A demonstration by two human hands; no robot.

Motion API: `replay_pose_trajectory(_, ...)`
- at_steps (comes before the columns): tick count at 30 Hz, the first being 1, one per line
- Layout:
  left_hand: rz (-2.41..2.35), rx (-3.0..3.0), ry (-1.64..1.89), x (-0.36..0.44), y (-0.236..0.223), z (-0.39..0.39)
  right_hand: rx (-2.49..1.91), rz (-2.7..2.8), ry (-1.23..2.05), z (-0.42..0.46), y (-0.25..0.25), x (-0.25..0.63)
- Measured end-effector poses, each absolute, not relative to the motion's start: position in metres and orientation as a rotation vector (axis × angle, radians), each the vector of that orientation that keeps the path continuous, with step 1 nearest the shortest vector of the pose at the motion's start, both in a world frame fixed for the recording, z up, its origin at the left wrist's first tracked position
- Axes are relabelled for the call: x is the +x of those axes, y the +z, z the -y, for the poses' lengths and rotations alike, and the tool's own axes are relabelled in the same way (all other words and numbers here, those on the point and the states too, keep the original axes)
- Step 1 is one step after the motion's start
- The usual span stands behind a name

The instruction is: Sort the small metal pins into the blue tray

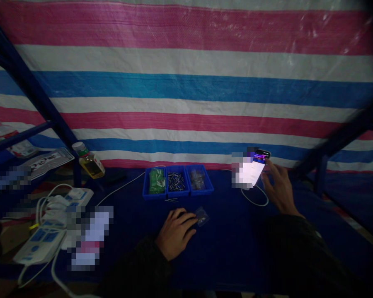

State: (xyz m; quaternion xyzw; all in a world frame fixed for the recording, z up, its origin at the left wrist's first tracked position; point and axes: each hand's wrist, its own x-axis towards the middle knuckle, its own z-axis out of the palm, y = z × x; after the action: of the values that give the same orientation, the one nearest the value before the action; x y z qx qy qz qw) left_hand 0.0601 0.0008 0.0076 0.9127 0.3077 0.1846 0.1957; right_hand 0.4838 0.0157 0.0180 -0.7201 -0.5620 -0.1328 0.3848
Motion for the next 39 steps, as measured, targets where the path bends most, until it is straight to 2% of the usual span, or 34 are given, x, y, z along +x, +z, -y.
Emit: replay_pose_trajectory(39,-0.910,2.674,0.583,0.085,-0.004,0.003,-1.911,1.467,-0.323,-0.030,0.015,0.495)
